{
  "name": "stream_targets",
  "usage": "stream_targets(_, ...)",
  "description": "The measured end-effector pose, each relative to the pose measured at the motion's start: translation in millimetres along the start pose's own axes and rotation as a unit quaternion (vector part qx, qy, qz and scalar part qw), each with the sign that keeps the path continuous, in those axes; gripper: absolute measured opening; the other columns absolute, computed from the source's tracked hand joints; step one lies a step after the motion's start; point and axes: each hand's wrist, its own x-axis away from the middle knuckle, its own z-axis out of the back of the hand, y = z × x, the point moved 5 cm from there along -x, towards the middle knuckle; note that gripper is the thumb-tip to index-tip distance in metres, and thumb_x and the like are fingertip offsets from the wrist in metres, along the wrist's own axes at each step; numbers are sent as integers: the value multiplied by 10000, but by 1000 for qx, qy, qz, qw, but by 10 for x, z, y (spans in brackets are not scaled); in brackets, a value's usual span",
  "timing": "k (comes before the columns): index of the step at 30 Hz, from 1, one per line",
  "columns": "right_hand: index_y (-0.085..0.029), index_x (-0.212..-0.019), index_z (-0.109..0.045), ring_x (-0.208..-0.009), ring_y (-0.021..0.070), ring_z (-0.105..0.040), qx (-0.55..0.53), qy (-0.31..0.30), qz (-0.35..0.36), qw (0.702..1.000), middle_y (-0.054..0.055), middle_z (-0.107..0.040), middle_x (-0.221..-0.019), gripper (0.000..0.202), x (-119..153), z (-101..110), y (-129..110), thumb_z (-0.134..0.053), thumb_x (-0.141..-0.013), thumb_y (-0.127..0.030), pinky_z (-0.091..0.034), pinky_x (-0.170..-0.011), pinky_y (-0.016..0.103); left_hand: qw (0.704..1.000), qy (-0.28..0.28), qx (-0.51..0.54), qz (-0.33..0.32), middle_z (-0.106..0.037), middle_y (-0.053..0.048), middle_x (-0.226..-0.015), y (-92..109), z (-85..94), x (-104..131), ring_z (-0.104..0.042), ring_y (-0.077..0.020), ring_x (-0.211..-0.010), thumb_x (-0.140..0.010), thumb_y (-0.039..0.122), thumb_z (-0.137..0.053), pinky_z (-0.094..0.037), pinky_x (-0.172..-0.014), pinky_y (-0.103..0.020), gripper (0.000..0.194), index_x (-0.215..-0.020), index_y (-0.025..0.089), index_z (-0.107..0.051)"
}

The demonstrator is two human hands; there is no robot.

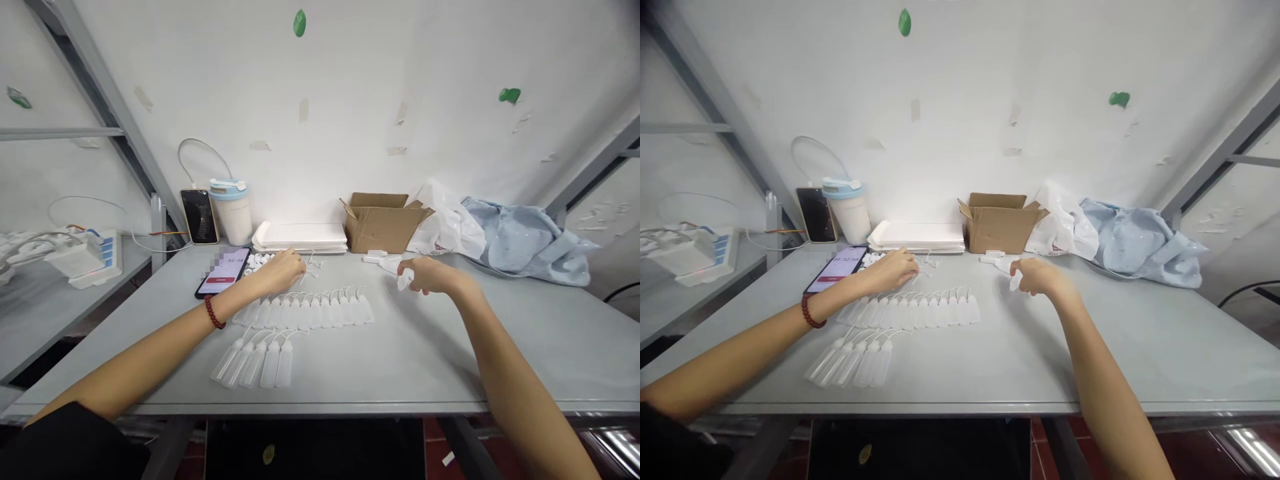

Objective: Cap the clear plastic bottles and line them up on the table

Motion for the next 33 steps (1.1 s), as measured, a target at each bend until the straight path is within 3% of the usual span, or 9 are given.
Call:
stream_targets(4,-224,-1095,-598,-645,169,-629,-14,-22,7,1000,17,-626,-667,432,-104,-62,50,-594,-681,-102,-385,-486,212,999,30,16,15,-651,-86,-833,-18,111,82,-539,-231,-845,-865,154,-491,-422,-747,-343,176,-829,143,-663)
stream_targets(7,-223,-1095,-600,-619,151,-620,-16,-12,5,1000,17,-624,-697,436,-142,-63,92,-589,-681,-87,-394,-503,213,993,96,57,35,-653,-75,-888,-38,229,201,-536,-224,-893,-872,188,-498,-430,-795,-348,167,-893,158,-660)
stream_targets(12,-198,-1055,-629,-584,144,-601,0,10,-12,1000,26,-613,-718,429,-167,-51,96,-582,-655,-50,-381,-497,219,958,228,157,82,-661,-58,-862,-76,371,446,-557,-209,-869,-850,252,-544,-442,-778,-342,152,-854,177,-676)
stream_targets(19,-176,-847,-656,-679,173,-591,9,47,22,999,37,-605,-757,204,-122,1,19,-624,-649,-142,-369,-516,225,914,287,251,137,-680,-40,-868,-91,519,601,-594,-194,-876,-803,295,-620,-452,-817,-344,115,-792,198,-681)
stream_targets(22,-187,-794,-627,-682,150,-566,-24,87,89,992,10,-589,-736,138,33,75,-179,-622,-720,-303,-377,-551,224,902,284,293,143,-674,-36,-868,-21,536,596,-595,-185,-853,-787,312,-641,-464,-781,-327,122,-772,196,-675)
stream_targets(23,-182,-772,-615,-630,142,-546,-76,118,142,980,0,-566,-671,171,118,108,-310,-604,-748,-350,-371,-538,230,898,280,309,143,-671,-36,-871,17,532,589,-595,-182,-845,-786,317,-643,-467,-766,-321,128,-771,194,-672)
stream_targets(26,-178,-750,-589,-680,136,-551,-228,189,289,910,17,-588,-763,210,423,124,-757,-612,-761,-386,-414,-570,228,886,264,355,137,-663,-32,-861,163,522,572,-591,-168,-808,-786,313,-650,-472,-724,-302,126,-771,189,-664)
stream_targets(28,-177,-790,-609,-743,140,-570,-272,184,357,875,37,-615,-867,195,588,27,-1045,-619,-773,-371,-443,-602,229,880,252,380,130,-659,-25,-843,270,525,564,-589,-157,-786,-792,292,-652,-470,-705,-290,107,-768,188,-662)
stream_targets(33,-178,-841,-626,-664,127,-586,-309,175,396,847,30,-653,-807,179,725,-222,-1381,-575,-830,-349,-455,-552,231,879,228,409,91,-663,-15,-801,489,552,552,-589,-144,-749,-795,240,-659,-479,-704,-283,67,-765,181,-664)
